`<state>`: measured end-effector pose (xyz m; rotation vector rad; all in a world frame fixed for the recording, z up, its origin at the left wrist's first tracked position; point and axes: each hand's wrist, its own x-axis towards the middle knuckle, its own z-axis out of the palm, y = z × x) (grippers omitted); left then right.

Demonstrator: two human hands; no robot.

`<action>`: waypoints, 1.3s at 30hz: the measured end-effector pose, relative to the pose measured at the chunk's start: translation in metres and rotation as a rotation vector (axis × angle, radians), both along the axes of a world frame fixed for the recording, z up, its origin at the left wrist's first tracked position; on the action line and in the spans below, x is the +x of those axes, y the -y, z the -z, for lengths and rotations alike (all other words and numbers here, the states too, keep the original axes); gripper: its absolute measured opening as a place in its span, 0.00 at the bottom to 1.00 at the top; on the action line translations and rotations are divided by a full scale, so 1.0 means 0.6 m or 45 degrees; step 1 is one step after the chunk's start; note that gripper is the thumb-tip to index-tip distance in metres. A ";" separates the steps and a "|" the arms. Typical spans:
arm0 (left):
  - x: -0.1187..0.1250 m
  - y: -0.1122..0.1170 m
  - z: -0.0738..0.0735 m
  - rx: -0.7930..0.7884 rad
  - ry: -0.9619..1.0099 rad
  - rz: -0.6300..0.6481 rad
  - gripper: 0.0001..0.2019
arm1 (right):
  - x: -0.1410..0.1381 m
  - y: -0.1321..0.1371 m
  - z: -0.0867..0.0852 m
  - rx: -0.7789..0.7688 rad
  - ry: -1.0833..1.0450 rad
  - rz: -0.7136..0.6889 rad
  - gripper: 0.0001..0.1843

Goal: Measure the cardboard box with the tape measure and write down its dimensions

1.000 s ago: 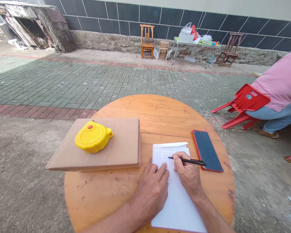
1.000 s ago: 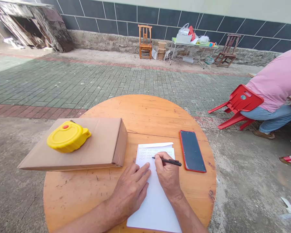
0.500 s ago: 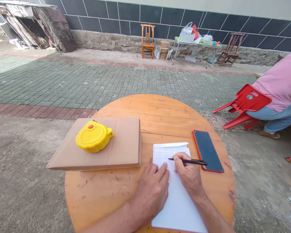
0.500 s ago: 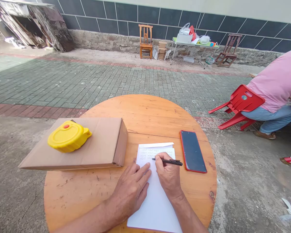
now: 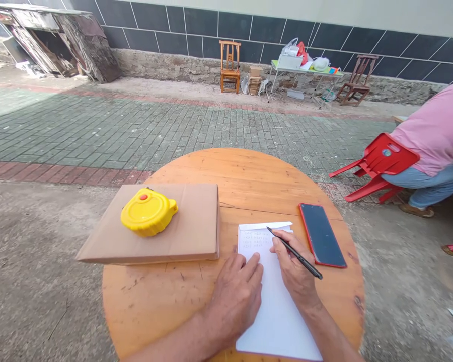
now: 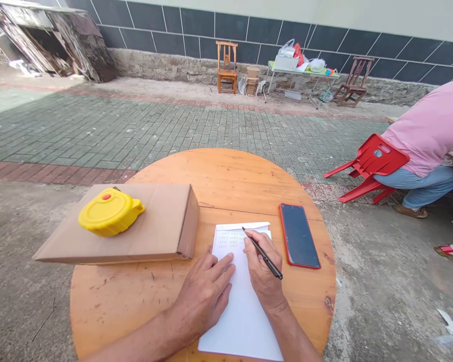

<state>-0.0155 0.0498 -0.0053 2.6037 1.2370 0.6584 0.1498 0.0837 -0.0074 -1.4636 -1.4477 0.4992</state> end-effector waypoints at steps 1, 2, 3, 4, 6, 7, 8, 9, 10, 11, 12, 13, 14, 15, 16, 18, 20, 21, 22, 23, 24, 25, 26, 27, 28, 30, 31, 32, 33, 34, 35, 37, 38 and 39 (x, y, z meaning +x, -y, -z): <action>-0.001 0.000 0.000 -0.005 0.008 -0.001 0.12 | 0.002 0.000 0.000 0.037 0.069 -0.032 0.09; -0.002 0.000 0.000 -0.012 0.017 0.000 0.11 | 0.006 0.000 0.000 0.062 0.137 -0.068 0.09; -0.003 0.001 0.001 -0.016 0.031 0.002 0.10 | 0.010 0.003 -0.001 0.071 0.213 -0.108 0.10; -0.004 0.001 0.001 -0.018 0.047 0.004 0.09 | 0.015 0.007 -0.004 0.067 0.301 -0.158 0.11; -0.006 0.001 0.004 -0.008 0.091 0.008 0.07 | 0.026 0.020 -0.012 0.053 0.540 -0.267 0.14; -0.007 0.001 0.005 0.000 0.116 0.008 0.06 | 0.032 0.028 -0.018 0.052 0.690 -0.315 0.15; -0.008 0.001 0.007 0.006 0.142 0.004 0.06 | 0.036 0.037 -0.023 0.060 0.843 -0.356 0.16; -0.008 0.000 0.009 0.012 0.166 -0.001 0.06 | 0.039 0.046 -0.027 0.076 0.985 -0.392 0.16; -0.008 -0.001 0.010 0.016 0.187 -0.004 0.06 | 0.041 0.055 -0.031 0.102 1.107 -0.420 0.17; -0.008 -0.003 0.012 0.019 0.201 -0.009 0.07 | 0.041 0.062 -0.034 0.133 1.204 -0.441 0.17; -0.009 -0.004 0.013 0.019 0.209 -0.013 0.07 | 0.041 0.068 -0.035 0.168 1.276 -0.457 0.18; -0.009 -0.005 0.013 0.018 0.211 -0.015 0.07 | 0.040 0.073 -0.035 0.204 1.324 -0.464 0.19; -0.010 -0.005 0.014 0.017 0.209 -0.018 0.07 | 0.040 0.077 -0.034 0.234 1.348 -0.462 0.20; -0.010 -0.006 0.014 0.016 0.204 -0.021 0.07 | 0.040 0.082 -0.031 0.253 1.351 -0.449 0.21; -0.011 -0.006 0.013 0.016 0.199 -0.024 0.07 | 0.041 0.087 -0.028 0.259 1.336 -0.422 0.23; -0.013 -0.006 0.013 0.021 0.191 -0.034 0.06 | 0.046 0.101 -0.017 0.239 1.273 -0.328 0.26; -0.015 -0.007 0.013 0.029 0.182 -0.049 0.07 | 0.054 0.122 -0.001 0.190 1.205 -0.178 0.25; -0.015 -0.007 0.013 0.031 0.176 -0.056 0.07 | 0.058 0.134 0.007 0.160 1.177 -0.097 0.23; -0.016 -0.008 0.013 0.033 0.169 -0.061 0.07 | 0.062 0.146 0.016 0.128 1.155 -0.025 0.21; -0.016 -0.008 0.013 0.034 0.161 -0.064 0.07 | 0.065 0.157 0.024 0.099 1.135 0.034 0.20; -0.016 -0.008 0.013 0.034 0.152 -0.065 0.07 | 0.067 0.168 0.031 0.072 1.115 0.073 0.19; -0.016 -0.007 0.013 0.034 0.142 -0.066 0.07 | 0.068 0.176 0.036 0.046 1.095 0.092 0.19; -0.016 -0.004 0.012 0.033 0.131 -0.067 0.07 | 0.068 0.183 0.040 0.025 1.073 0.098 0.19; -0.015 -0.001 0.011 0.033 0.119 -0.069 0.07 | 0.067 0.187 0.042 0.006 1.052 0.097 0.20; -0.015 0.003 0.010 0.034 0.105 -0.071 0.07 | 0.066 0.189 0.043 -0.010 1.036 0.096 0.20; -0.013 0.014 0.006 0.038 0.077 -0.077 0.08 | 0.065 0.187 0.042 -0.023 1.024 0.091 0.21; -0.011 0.020 0.003 0.042 0.063 -0.079 0.08 | 0.065 0.185 0.041 -0.018 1.027 0.086 0.21; -0.010 0.026 0.001 0.047 0.050 -0.082 0.08 | 0.066 0.183 0.039 -0.010 1.033 0.079 0.21; -0.008 0.032 0.000 0.054 0.037 -0.084 0.09 | 0.067 0.180 0.038 0.001 1.039 0.073 0.21; -0.007 0.037 -0.001 0.061 0.026 -0.087 0.09 | 0.069 0.178 0.037 0.017 1.042 0.068 0.21; -0.006 0.041 -0.001 0.068 0.017 -0.094 0.10 | 0.070 0.176 0.037 0.035 1.043 0.067 0.21; -0.003 0.047 0.002 0.080 0.009 -0.114 0.12 | 0.072 0.174 0.040 0.067 1.038 0.075 0.21; -0.003 0.049 0.005 0.085 0.012 -0.129 0.13 | 0.072 0.173 0.041 0.077 1.033 0.081 0.21; -0.003 0.051 0.007 0.088 0.020 -0.144 0.14 | 0.073 0.172 0.043 0.082 1.025 0.085 0.21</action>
